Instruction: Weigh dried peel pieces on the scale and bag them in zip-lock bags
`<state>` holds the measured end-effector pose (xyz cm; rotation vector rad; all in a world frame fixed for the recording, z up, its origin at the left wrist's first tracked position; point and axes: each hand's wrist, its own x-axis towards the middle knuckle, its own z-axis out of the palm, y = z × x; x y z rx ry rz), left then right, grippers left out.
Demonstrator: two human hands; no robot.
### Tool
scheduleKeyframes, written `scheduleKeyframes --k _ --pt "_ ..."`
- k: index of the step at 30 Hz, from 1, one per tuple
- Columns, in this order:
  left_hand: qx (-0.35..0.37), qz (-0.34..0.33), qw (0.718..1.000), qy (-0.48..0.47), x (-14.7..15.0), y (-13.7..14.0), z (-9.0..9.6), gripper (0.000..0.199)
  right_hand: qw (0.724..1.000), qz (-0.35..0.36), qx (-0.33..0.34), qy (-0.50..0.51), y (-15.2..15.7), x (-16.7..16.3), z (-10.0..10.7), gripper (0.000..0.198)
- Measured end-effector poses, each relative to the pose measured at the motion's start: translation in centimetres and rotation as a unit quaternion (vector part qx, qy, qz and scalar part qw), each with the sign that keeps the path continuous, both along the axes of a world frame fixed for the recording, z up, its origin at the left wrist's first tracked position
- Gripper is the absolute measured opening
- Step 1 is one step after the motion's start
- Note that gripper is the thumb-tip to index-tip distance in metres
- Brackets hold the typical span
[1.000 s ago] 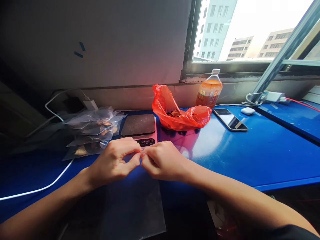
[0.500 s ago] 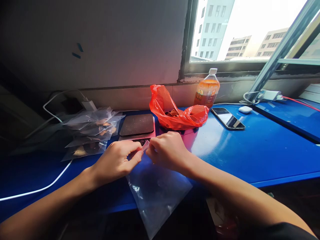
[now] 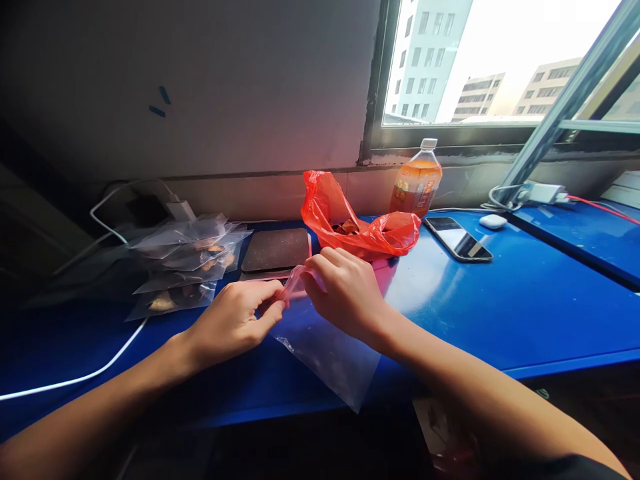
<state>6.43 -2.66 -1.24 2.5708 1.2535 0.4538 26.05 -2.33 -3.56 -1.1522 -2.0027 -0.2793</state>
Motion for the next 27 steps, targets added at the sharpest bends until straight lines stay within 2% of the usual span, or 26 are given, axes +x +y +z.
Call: scheduleKeyframes --k 8,15,19,27 --pt "-0.018 -0.015 0.999 -0.033 0.3 0.0 -0.2 0.018 1.000 -0.012 0.008 -0.008 0.0 -0.1 -0.3 0.016" --pt "-0.083 -0.007 0.992 -0.100 0.6 0.1 -0.3 0.026 0.997 -0.025 0.062 -0.027 -0.3 -1.0 -0.6 0.017" --pt "-0.085 -0.005 0.987 -0.139 0.9 0.0 -0.5 0.026 0.995 -0.040 0.080 -0.032 -0.2 -1.2 -0.8 0.017" --pt "-0.105 -0.009 0.979 -0.173 0.6 -0.2 -0.3 0.020 0.998 -0.029 0.061 -0.017 -0.3 -1.4 -1.0 0.018"
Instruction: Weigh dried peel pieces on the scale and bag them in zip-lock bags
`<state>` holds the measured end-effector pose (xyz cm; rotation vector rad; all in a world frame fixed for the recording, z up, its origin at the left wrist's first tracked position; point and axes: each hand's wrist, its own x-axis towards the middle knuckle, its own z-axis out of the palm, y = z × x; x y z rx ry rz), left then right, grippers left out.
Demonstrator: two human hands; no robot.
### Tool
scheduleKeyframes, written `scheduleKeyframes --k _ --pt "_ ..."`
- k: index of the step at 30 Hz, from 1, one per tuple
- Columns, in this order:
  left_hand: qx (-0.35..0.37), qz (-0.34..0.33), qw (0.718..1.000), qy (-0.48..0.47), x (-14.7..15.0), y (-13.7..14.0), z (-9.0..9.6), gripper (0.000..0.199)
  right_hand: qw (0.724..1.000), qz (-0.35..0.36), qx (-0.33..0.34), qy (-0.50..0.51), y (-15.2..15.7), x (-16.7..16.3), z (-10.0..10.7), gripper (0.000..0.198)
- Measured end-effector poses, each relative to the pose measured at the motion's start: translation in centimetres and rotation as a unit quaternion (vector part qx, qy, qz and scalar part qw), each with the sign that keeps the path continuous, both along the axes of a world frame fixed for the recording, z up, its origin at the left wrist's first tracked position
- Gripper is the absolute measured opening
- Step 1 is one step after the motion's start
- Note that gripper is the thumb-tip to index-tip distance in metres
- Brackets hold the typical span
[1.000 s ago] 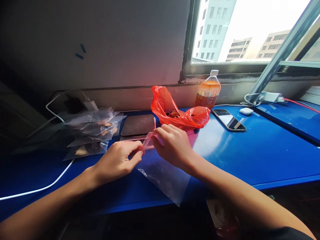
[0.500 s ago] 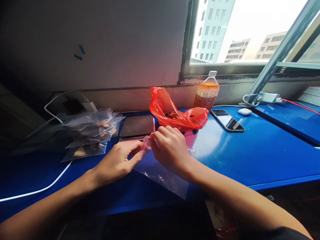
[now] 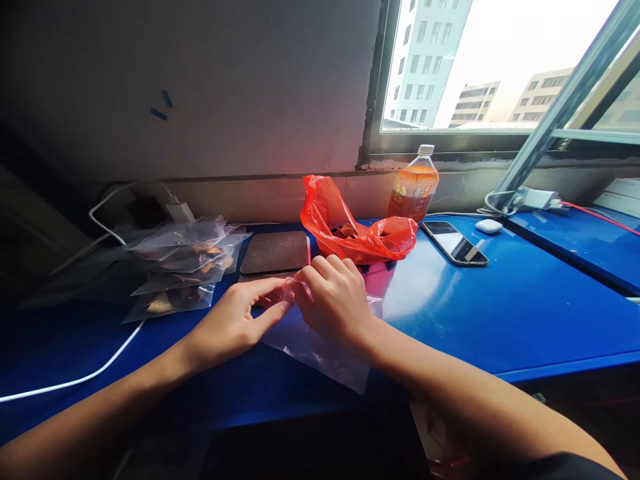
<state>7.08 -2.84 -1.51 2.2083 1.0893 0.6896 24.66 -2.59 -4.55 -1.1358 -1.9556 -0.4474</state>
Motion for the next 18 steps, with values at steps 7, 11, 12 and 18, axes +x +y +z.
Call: scheduleKeyframes --k 7,11,12,18 --pt "0.013 -0.011 1.000 -0.025 -0.09 0.15 0.12 0.021 1.000 -0.005 -0.015 0.013 -0.17 0.07 0.47 0.007" --pt "0.070 -0.003 0.997 0.018 -0.30 0.37 -0.10 0.020 0.998 0.050 -0.031 0.020 -0.10 0.11 0.59 0.009" --pt "0.089 -0.001 0.996 0.033 -0.37 0.44 -0.13 0.019 0.996 0.071 -0.039 0.023 -0.07 0.11 0.55 0.009" --pt "0.163 0.008 0.983 0.083 -0.74 0.68 -0.03 0.020 0.978 0.172 -0.100 0.064 0.15 0.26 0.49 0.010"
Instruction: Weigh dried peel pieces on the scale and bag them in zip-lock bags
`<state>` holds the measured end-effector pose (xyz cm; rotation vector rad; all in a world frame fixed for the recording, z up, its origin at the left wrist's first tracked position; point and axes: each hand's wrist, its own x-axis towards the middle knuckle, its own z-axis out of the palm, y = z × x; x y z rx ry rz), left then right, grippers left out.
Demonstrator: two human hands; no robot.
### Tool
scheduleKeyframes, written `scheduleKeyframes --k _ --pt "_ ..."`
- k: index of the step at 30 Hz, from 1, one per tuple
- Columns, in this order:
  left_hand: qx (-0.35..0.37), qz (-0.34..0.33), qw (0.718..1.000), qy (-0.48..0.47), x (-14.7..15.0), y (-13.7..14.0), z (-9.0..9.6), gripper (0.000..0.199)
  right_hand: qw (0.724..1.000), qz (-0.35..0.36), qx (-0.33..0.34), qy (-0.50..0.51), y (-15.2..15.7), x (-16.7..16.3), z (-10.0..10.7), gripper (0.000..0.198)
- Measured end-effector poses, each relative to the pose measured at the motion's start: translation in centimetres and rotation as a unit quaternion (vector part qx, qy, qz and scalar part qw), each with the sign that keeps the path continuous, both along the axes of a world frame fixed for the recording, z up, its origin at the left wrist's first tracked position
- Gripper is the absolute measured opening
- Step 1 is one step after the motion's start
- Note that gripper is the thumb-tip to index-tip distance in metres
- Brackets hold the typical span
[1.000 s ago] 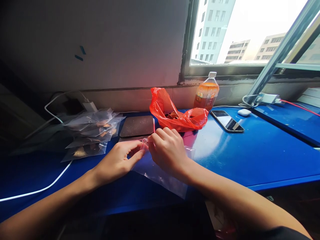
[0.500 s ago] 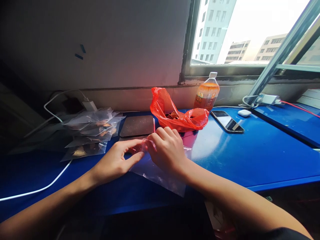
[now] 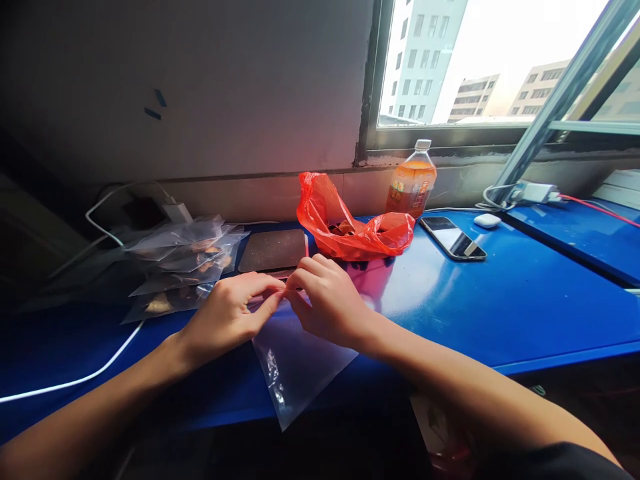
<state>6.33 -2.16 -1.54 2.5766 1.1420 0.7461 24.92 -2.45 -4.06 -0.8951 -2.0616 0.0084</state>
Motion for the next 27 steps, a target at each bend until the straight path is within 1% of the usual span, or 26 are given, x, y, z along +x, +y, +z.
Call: scheduleKeyframes --k 3,6,9,11,16,19,24,27 --pt "0.033 -0.015 0.999 0.009 -0.2 0.0 0.1 0.020 0.993 0.055 -0.084 0.056 0.1 0.3 0.6 0.010" --pt "0.049 -0.025 0.998 0.017 -0.4 0.0 0.1 0.019 0.976 0.093 -0.177 0.085 0.2 0.7 1.2 0.013" --pt "0.042 -0.020 0.999 0.008 -0.4 0.0 0.3 0.017 0.963 0.107 -0.225 0.100 0.1 0.8 1.4 0.012" --pt "0.029 -0.006 1.000 0.000 -0.5 0.1 0.5 0.016 0.963 0.094 -0.229 0.110 0.1 0.8 1.4 0.010" --pt "-0.047 0.051 0.997 -0.026 -1.3 0.8 1.7 0.016 0.973 0.020 -0.172 0.152 0.6 1.5 1.4 0.008" --pt "-0.084 0.087 0.991 -0.057 -2.0 1.6 2.4 0.020 0.971 -0.005 -0.164 0.176 1.2 2.2 1.4 0.008" --pt "-0.090 0.098 0.988 -0.079 -2.6 2.4 2.8 0.021 0.966 -0.009 -0.167 0.197 1.8 2.8 1.3 0.007" --pt "-0.079 0.082 0.991 -0.068 -2.5 2.2 2.7 0.020 0.977 0.010 -0.150 0.151 1.5 2.9 1.6 0.006"
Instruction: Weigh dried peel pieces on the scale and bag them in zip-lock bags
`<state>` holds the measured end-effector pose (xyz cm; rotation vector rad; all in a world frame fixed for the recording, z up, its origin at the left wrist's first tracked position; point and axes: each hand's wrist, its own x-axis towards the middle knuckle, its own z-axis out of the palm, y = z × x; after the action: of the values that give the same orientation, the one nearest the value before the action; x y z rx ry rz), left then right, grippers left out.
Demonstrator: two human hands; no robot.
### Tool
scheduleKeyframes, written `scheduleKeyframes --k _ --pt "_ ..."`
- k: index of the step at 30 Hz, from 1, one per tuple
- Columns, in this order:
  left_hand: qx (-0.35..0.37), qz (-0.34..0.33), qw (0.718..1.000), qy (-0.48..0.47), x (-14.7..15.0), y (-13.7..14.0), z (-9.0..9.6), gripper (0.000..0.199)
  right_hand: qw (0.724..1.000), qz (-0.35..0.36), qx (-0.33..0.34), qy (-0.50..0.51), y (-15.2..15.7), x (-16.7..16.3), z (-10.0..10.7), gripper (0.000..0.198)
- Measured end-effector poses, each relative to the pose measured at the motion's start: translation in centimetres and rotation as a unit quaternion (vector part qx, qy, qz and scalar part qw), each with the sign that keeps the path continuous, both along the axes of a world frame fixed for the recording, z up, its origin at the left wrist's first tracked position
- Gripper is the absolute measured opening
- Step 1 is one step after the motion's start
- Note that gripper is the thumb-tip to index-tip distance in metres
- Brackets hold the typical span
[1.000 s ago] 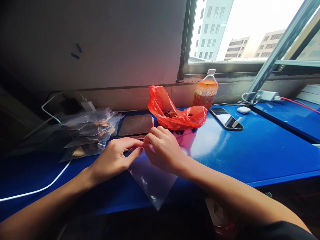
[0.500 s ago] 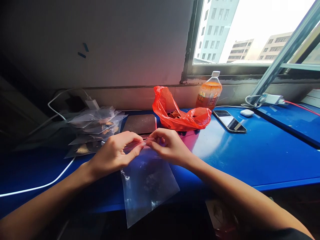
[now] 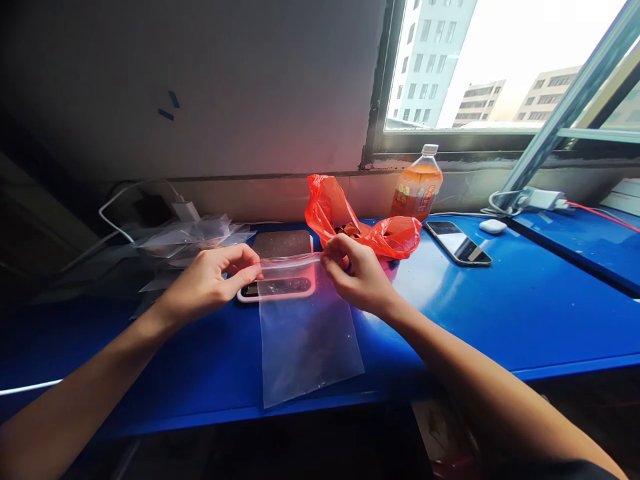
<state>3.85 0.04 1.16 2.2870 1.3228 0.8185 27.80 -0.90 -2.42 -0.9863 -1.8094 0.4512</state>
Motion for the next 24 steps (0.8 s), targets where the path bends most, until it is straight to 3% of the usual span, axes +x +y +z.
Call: scheduleKeyframes --k 10,24 --pt "0.061 -0.031 0.997 0.036 0.3 -0.6 -0.4 0.015 0.991 0.049 0.029 -0.125 -0.2 0.1 0.3 0.007" --pt "0.060 -0.030 0.998 -0.006 0.6 -0.7 -0.7 0.013 0.990 -0.024 0.056 -0.126 0.1 -0.5 -0.9 0.011"
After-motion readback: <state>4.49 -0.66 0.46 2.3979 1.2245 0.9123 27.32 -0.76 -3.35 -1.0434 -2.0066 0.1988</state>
